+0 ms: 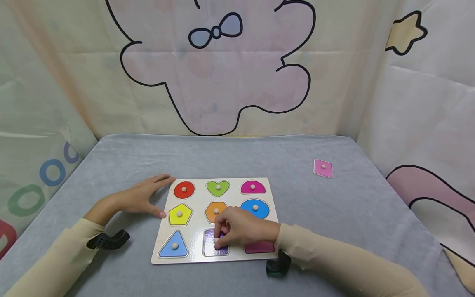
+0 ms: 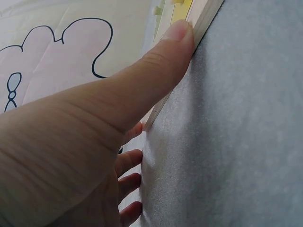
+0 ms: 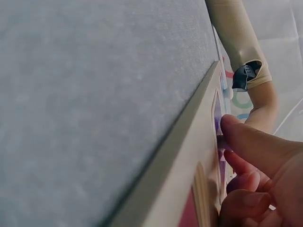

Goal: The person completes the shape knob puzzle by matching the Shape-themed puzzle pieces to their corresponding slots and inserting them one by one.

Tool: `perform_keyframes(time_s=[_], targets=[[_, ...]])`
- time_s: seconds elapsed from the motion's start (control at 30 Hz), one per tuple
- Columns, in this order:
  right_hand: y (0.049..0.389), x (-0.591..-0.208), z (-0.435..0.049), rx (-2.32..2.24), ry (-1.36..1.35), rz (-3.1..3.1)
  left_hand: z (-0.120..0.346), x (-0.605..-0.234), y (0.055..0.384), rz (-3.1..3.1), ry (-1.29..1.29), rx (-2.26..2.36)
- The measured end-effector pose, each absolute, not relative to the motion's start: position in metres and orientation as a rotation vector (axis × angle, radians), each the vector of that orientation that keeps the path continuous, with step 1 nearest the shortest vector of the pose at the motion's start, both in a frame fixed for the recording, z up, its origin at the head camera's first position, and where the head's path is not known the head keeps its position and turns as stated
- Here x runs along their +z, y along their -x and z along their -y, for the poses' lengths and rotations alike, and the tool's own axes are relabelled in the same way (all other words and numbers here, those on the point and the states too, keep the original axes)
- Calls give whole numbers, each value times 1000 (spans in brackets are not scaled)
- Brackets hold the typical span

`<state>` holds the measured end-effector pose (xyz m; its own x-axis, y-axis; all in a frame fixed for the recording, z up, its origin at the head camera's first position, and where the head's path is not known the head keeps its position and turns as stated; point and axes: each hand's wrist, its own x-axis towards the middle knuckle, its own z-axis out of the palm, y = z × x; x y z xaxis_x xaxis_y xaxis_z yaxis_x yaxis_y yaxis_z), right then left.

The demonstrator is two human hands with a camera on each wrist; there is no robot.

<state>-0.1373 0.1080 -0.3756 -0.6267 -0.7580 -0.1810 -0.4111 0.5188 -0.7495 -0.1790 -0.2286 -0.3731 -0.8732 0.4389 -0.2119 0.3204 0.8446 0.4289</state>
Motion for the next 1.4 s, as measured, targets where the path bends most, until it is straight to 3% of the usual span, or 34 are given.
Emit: perform_keyframes(time_s=[0.87, 1.4], targets=[[140, -375, -107, -922, 956, -2230, 229, -374, 178, -2721, -558, 549], [161, -364, -120, -964, 1140, -2010, 230, -377, 180, -2731, -554, 537]])
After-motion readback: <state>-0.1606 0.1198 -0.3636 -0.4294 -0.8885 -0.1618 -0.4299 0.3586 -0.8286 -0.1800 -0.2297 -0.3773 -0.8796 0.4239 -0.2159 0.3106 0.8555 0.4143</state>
